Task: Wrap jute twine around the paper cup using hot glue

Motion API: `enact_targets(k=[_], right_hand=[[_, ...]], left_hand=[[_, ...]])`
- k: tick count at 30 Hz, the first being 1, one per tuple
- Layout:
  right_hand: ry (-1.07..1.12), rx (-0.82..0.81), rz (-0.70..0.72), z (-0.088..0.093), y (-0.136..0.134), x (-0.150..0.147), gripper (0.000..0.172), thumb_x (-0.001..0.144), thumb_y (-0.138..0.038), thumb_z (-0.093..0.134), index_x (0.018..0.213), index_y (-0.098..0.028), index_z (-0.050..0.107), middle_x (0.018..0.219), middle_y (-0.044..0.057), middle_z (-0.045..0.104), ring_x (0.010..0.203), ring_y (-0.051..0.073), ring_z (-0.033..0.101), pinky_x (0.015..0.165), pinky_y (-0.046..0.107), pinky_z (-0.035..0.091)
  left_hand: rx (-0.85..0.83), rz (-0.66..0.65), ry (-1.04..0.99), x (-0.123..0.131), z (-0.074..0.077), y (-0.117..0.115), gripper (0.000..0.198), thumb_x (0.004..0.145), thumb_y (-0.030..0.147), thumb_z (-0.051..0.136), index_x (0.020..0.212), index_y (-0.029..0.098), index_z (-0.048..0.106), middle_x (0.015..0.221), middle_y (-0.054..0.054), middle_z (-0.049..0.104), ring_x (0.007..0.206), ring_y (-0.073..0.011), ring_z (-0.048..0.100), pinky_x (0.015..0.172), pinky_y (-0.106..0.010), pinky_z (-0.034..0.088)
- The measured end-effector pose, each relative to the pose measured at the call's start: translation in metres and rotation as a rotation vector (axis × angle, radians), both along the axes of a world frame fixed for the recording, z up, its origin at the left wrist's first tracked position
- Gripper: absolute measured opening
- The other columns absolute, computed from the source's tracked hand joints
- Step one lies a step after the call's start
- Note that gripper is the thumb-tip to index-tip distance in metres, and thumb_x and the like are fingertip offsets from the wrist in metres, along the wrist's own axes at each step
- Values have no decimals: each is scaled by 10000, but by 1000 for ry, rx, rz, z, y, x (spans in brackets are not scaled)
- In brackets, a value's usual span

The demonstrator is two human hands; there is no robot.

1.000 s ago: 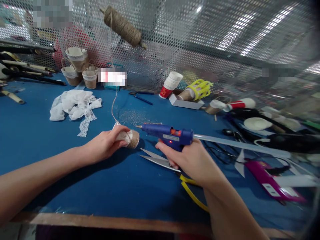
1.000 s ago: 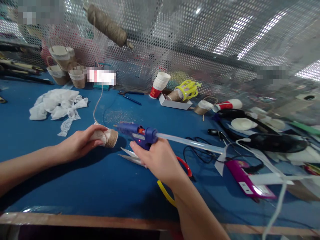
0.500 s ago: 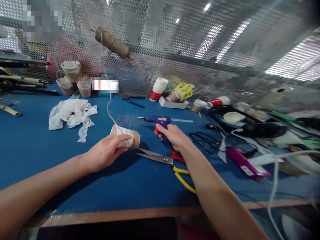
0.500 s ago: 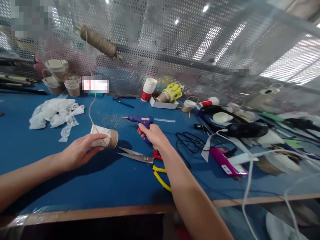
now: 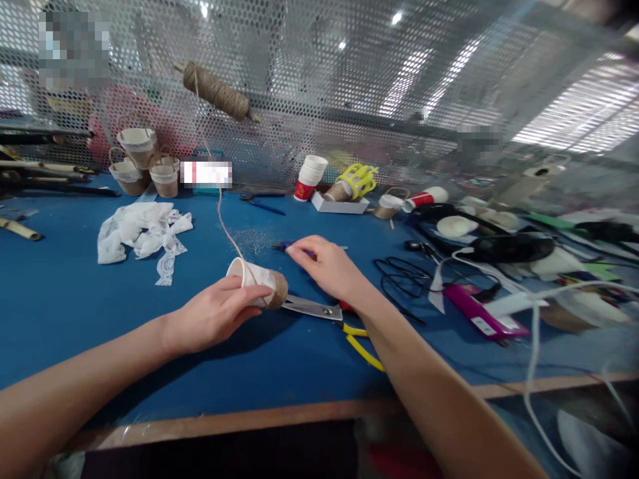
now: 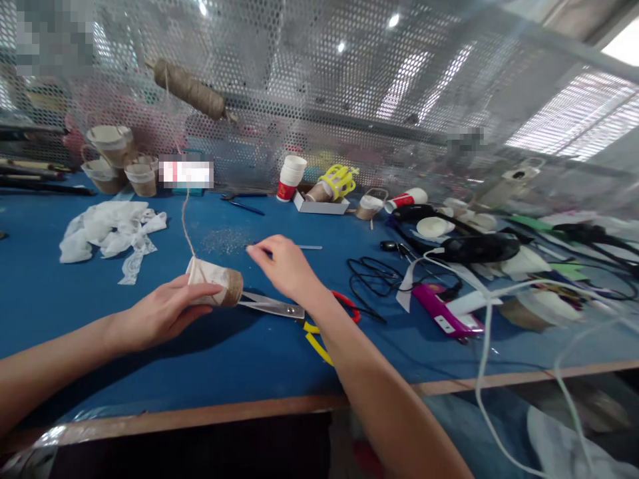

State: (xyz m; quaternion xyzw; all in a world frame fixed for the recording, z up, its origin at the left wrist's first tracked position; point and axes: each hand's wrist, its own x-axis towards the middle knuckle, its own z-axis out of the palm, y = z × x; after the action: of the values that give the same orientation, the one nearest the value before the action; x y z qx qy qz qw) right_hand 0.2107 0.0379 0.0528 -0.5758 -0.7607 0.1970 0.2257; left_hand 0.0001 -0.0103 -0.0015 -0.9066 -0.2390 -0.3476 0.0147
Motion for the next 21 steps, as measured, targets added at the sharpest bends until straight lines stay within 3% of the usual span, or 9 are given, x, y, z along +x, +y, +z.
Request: enact_targets(k=[3,6,9,13,17,21], right_hand=[[146,-122,401,13,-14,-23,305,882,-363,391,881,-200,650,1020,46,638,971,159,563,876,286,401],[301,-206,563,13,-18,-39,271,859,-367,448,893,-190,649,1059,55,619,1012,159,543,897,288,391],[532,-263,501,10,-21,-44,172,792,-304,560,799,-162,657,1020,50,610,903,132,568,803,256,435],[732,-322,358,13,-25,-34,139,761,-288,600,744,-162,656,801,-4,627,647,64,532,622,199,428],[852,-351,310,11,-25,-21,122,735,-294,641,754,-176,660,685,-28,629,591,53,517,599,195,421],[812,-429,341,6,-24,-13,112,714,-258,664,786,-171,665,650,-21,625,619,79,561,640,228,455]], left_hand=[[-28,-63,9,1,0,-2,216,892,164,389,1101,124,428,869,-105,604,777,-182,580,671,-324,532],[-100,-97,43,2,0,-3,218,887,170,405,1105,168,425,920,-86,605,849,-188,585,740,-318,522],[-159,-82,29,2,0,-5,219,890,177,391,1107,199,413,920,-61,603,847,-179,594,745,-297,512],[-321,6,-116,1,2,-8,275,878,206,420,1148,190,370,950,-55,611,810,-157,610,707,-264,509],[-588,89,-247,1,7,-9,264,864,241,449,1112,171,389,992,-68,608,788,-142,605,674,-239,492],[-698,107,-301,2,9,-9,237,854,279,469,1062,170,442,869,-29,608,623,-101,543,557,-198,446]])
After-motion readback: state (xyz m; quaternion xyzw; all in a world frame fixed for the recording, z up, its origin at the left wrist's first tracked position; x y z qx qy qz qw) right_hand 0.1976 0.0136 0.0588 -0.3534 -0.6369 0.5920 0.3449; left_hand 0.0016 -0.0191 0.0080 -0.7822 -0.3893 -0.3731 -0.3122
